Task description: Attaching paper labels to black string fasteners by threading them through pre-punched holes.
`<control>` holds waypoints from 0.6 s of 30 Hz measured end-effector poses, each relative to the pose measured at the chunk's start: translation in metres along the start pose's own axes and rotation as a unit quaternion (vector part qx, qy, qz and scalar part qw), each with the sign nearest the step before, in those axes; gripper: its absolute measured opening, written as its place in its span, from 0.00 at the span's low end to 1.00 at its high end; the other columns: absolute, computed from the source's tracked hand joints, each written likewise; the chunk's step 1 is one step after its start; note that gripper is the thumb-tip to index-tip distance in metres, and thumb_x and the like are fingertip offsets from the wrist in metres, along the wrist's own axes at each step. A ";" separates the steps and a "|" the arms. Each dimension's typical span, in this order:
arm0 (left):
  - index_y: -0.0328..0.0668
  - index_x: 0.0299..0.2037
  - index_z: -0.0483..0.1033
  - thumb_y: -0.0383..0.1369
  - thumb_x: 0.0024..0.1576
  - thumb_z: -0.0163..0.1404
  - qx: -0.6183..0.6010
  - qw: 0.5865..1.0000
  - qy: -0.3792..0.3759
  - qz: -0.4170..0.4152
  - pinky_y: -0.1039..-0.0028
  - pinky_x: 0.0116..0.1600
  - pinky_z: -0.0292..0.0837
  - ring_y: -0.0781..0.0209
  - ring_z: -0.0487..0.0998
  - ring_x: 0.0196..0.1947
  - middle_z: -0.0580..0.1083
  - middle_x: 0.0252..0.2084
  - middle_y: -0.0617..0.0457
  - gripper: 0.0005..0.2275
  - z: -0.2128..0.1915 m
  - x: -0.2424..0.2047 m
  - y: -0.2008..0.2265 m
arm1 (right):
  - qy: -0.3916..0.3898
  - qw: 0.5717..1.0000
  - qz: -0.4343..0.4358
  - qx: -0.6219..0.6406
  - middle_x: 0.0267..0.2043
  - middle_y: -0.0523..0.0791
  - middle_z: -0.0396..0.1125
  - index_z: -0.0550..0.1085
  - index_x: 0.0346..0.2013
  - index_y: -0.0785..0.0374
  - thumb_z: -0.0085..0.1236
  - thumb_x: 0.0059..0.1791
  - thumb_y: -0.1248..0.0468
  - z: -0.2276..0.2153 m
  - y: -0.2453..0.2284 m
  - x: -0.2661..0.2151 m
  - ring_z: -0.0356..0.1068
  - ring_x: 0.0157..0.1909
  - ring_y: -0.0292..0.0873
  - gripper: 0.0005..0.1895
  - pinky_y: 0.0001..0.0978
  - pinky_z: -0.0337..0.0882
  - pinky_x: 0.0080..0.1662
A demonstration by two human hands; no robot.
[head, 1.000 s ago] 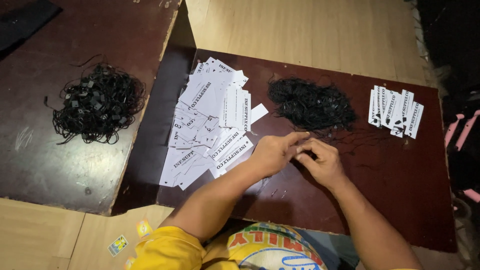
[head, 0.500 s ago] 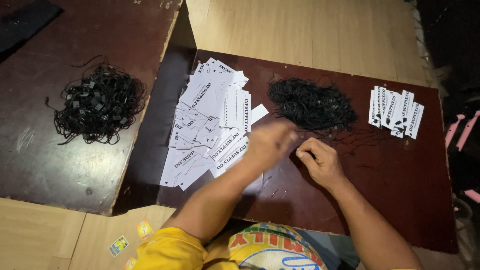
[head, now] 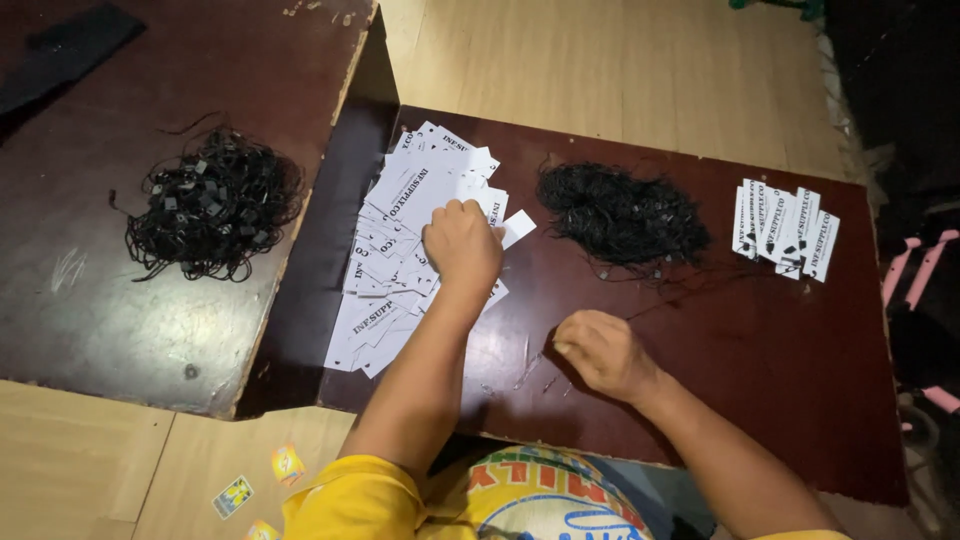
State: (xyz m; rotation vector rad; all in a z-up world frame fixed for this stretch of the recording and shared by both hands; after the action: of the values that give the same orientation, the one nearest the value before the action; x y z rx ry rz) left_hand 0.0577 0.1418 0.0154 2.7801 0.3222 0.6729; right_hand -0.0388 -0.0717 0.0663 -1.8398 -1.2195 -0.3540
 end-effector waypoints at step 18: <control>0.39 0.47 0.76 0.32 0.55 0.59 -0.141 0.984 -0.060 -0.093 0.47 0.46 0.71 0.35 0.80 0.40 0.78 0.35 0.40 0.12 -0.033 0.012 -0.002 | 0.155 0.977 0.147 -0.016 0.24 0.43 0.71 0.75 0.32 0.61 0.56 0.53 0.68 -0.033 0.028 -0.008 0.71 0.23 0.47 0.05 0.36 0.72 0.31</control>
State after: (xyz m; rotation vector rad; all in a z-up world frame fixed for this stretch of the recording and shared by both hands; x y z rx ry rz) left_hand 0.0518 0.1535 0.0483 2.4705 0.4206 0.4646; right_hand -0.0119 -0.1065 0.0657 -1.8766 -0.7222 -0.4742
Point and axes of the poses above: each hand's wrist, its own x-axis towards the middle knuckle, its own z-axis out of the palm, y = z × x, the point moved 4 cm from there along x, towards the middle knuckle
